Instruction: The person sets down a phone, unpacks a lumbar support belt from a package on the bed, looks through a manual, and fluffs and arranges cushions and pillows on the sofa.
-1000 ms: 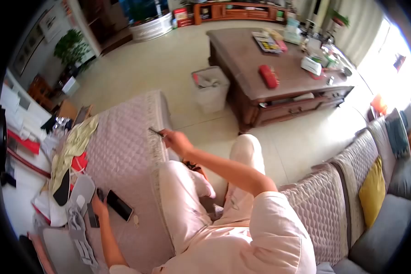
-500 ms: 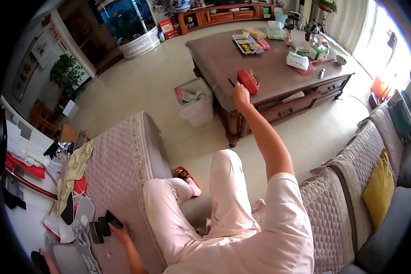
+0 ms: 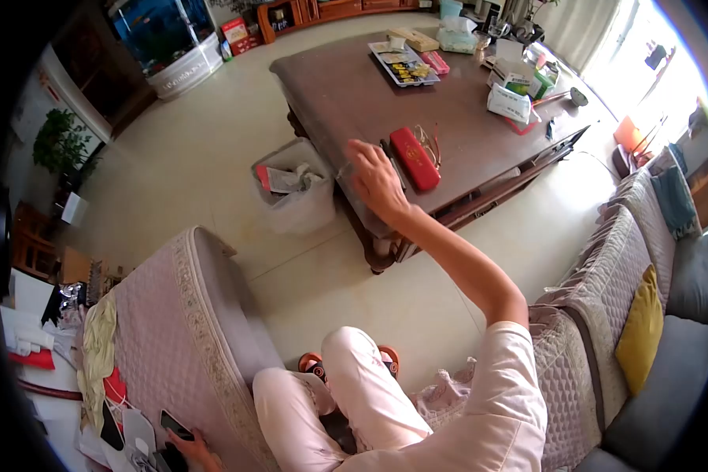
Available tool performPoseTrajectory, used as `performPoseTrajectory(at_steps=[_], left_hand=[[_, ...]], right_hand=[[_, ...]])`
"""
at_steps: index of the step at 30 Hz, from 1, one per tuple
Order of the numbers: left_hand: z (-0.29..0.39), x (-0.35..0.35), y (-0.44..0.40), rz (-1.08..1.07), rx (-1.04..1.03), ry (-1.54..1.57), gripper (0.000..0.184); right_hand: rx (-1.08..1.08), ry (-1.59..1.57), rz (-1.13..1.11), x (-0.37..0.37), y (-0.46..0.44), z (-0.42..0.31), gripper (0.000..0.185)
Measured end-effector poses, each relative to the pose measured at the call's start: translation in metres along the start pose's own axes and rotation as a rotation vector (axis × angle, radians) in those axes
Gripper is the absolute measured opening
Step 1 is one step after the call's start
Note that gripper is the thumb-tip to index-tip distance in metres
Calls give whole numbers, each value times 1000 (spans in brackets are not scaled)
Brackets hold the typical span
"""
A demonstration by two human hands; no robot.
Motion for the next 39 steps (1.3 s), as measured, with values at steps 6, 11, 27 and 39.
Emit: performPoseTrajectory(at_steps=[6, 11, 27, 39], left_hand=[[169, 35, 8, -750, -133, 21, 66], [255, 123, 34, -931, -286, 511, 45], [505, 359, 18, -1731, -822, 590, 25], [666, 397, 74, -2130, -1422, -147, 22]], right_hand=[[15, -197, -343, -40, 20, -49, 50], [-270, -797, -845, -21, 133, -167, 39], [-1142, -1145, -746, 381, 149, -390, 17], [-1583, -880, 293, 464, 244, -452, 17]])
Point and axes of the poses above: each hand's wrist, its own y-axis away from the middle knuckle, its own x-axis out of the back of the hand, z = x × y, the point moved 10 cm from there along -y, towards the middle knuckle, and after that the axes turned 10 degrees about -z, right-handed, at the moved point
